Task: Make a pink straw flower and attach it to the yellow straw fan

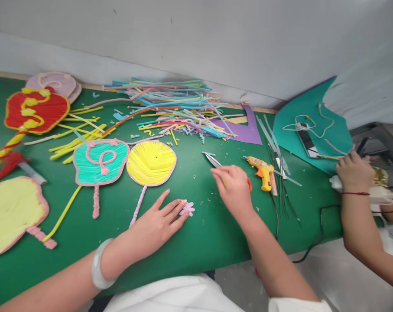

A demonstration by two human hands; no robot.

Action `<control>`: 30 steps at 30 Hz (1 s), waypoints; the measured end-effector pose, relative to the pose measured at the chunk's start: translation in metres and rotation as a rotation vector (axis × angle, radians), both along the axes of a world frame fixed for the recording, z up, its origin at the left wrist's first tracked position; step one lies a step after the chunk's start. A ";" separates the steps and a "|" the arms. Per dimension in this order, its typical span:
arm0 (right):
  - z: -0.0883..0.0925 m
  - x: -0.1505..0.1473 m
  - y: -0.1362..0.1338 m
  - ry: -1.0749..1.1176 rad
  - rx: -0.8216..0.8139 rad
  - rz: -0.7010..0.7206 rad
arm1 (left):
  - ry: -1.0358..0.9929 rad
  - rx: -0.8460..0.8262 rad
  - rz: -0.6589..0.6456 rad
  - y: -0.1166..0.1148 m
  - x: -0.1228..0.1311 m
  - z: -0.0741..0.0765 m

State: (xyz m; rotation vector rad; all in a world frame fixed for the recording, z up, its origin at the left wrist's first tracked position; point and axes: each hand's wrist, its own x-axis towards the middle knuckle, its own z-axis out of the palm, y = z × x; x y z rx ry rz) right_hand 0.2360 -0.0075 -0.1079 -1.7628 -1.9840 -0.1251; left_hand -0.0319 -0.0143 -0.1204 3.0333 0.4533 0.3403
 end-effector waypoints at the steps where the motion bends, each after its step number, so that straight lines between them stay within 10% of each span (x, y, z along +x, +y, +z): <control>1: 0.002 0.009 0.017 -0.008 -0.030 -0.040 | 0.006 -0.006 0.001 0.000 0.000 -0.001; 8: 0.003 0.036 0.100 -0.063 -0.388 -0.041 | 0.025 -0.010 -0.003 0.000 -0.002 -0.007; 17: 0.006 0.033 0.111 -0.122 -0.440 -0.044 | 0.011 -0.032 -0.003 0.001 -0.001 -0.006; 26: 0.042 0.001 0.021 0.332 -0.046 -0.135 | 0.007 -0.071 -0.010 0.001 -0.001 -0.004; 30: 0.031 -0.019 -0.028 0.644 -0.147 -0.236 | 0.000 -0.082 -0.001 0.000 0.000 -0.003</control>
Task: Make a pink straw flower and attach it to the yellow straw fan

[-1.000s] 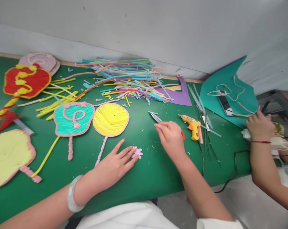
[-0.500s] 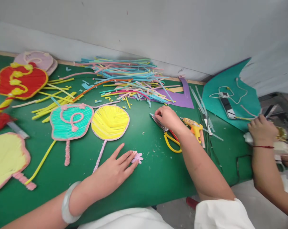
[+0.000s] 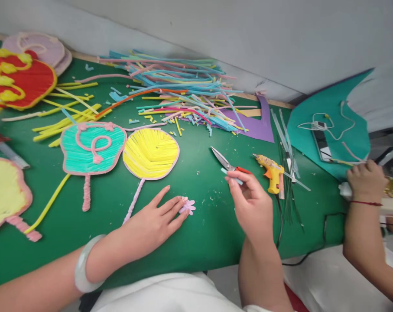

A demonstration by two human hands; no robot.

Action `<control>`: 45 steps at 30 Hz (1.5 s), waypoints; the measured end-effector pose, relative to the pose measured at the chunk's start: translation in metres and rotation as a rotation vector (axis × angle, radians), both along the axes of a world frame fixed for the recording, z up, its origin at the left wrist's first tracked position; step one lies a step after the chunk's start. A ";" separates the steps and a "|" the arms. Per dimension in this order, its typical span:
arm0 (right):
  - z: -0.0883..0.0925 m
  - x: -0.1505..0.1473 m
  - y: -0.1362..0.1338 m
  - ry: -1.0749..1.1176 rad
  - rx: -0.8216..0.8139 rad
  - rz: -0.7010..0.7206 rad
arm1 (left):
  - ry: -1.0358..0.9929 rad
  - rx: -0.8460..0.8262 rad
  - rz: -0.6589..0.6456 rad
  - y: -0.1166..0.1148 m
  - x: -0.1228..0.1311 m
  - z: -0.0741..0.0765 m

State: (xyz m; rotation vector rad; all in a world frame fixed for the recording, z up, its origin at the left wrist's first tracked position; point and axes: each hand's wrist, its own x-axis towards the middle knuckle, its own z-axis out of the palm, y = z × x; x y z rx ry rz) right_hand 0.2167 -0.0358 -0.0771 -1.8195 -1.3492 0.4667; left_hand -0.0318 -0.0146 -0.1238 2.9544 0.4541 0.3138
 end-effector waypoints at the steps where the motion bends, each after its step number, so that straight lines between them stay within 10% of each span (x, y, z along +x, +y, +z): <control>1: -0.005 -0.004 -0.007 0.073 -0.042 -0.005 | 0.000 -0.010 0.004 -0.001 0.000 0.000; 17: -0.045 -0.017 -0.026 0.391 -0.155 0.050 | 0.012 -0.045 0.040 -0.003 0.003 0.001; 24: -0.038 -0.019 -0.022 0.163 -0.147 0.360 | -0.002 -0.068 0.049 -0.005 0.003 -0.002; 45: -0.043 -0.018 -0.020 -0.118 -0.134 0.380 | 0.013 -0.035 0.055 -0.005 0.004 0.000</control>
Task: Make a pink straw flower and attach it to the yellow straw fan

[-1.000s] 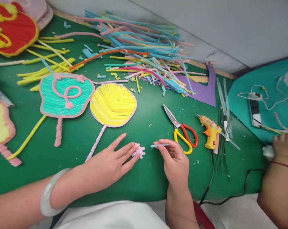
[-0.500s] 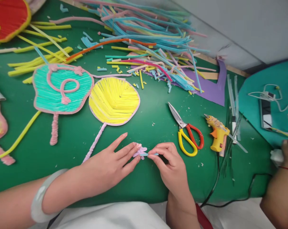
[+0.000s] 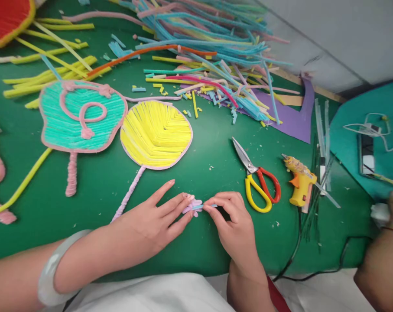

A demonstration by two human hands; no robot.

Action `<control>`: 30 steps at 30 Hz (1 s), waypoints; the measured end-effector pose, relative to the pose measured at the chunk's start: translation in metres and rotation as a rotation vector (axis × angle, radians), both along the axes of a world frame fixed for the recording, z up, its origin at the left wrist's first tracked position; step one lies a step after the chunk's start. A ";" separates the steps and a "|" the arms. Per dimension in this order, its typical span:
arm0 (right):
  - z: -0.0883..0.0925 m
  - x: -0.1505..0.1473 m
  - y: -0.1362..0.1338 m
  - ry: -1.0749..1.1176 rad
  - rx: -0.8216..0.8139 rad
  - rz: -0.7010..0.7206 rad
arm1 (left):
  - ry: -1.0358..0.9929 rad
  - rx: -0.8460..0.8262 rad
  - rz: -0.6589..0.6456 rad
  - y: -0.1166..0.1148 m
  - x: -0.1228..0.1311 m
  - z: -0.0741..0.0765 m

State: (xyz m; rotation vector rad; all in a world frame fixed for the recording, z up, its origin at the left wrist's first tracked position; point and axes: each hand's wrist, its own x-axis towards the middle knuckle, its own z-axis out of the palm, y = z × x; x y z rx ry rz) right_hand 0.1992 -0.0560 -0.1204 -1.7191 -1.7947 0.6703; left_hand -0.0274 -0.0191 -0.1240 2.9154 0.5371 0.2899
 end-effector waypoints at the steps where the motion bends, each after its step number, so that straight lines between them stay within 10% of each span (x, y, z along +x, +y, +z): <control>1: 0.000 0.000 0.000 -0.002 -0.003 -0.001 | 0.003 0.003 0.002 0.000 0.000 0.000; 30: -0.001 -0.002 0.000 -0.019 0.007 -0.024 | 0.030 0.030 -0.021 -0.001 -0.002 0.000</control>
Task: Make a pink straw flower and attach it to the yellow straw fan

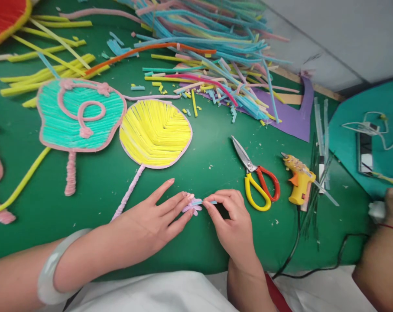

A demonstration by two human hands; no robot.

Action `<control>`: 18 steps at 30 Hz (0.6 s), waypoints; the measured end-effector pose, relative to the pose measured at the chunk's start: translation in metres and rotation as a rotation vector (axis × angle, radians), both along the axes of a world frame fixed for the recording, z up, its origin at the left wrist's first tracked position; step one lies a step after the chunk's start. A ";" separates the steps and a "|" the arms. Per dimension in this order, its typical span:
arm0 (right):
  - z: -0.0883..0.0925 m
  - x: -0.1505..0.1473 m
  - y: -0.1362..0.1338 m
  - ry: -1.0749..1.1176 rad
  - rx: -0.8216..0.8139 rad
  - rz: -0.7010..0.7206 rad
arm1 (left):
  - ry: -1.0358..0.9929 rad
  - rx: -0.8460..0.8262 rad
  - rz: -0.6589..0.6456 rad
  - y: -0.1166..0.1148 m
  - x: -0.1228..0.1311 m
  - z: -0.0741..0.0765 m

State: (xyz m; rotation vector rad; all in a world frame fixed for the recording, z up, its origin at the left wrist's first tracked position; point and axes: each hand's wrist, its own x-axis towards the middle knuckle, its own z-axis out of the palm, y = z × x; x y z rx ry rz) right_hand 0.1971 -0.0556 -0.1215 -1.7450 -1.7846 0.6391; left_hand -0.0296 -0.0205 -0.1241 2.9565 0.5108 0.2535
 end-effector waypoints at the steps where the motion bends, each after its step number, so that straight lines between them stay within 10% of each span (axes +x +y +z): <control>1: 0.000 0.000 0.000 -0.004 0.002 -0.003 | 0.000 0.000 0.002 0.000 0.000 0.000; 18: 0.006 0.003 -0.001 0.128 -0.024 -0.056 | -0.029 -0.006 0.011 0.002 0.002 0.000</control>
